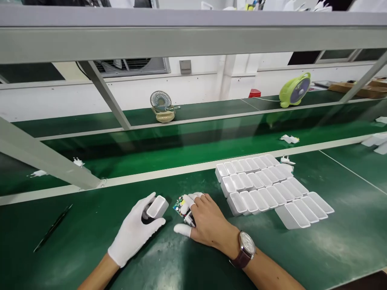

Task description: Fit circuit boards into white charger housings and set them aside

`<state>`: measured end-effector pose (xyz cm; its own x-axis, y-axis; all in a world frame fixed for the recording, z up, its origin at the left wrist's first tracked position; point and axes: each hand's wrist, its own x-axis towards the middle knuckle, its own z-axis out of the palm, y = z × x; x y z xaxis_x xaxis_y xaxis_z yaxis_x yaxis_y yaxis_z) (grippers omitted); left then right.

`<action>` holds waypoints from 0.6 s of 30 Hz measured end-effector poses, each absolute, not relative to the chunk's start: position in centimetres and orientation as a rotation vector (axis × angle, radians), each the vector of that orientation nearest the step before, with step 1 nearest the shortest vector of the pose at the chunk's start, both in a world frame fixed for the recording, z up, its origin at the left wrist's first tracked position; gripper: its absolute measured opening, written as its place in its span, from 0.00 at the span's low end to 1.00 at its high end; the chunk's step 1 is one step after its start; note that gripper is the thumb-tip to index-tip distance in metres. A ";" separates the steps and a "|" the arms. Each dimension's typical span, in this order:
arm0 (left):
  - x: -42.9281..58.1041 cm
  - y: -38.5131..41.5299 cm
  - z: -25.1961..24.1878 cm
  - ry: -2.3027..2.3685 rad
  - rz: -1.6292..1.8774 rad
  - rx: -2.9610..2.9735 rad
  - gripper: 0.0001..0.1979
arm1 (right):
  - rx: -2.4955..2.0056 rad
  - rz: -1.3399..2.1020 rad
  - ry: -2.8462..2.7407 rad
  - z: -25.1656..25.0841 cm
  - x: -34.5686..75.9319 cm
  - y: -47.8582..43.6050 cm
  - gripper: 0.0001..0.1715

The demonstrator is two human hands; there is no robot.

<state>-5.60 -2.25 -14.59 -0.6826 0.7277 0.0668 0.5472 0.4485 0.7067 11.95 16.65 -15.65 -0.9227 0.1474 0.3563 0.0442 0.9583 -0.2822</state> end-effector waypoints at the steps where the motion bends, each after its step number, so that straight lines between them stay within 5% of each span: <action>1: -5.4 -2.3 -14.5 2.426 1.054 1.098 0.38 | -0.144 0.368 -2.718 -15.9 11.9 16.4 0.27; 6: -4.9 -2.1 -14.6 2.359 0.981 1.071 0.46 | -0.158 0.290 -2.688 -17.4 11.6 16.0 0.25; 10: -5.0 -1.9 -14.8 2.374 0.934 1.084 0.43 | -0.168 0.264 -2.653 -18.0 11.4 16.0 0.17; 14: -5.1 -1.9 -14.8 2.365 0.995 1.162 0.42 | -0.168 0.298 -2.596 -18.0 11.2 15.9 0.18; 18: -4.9 -2.0 -14.7 2.475 1.089 1.217 0.29 | -0.183 0.464 -2.525 -17.2 11.3 15.7 0.26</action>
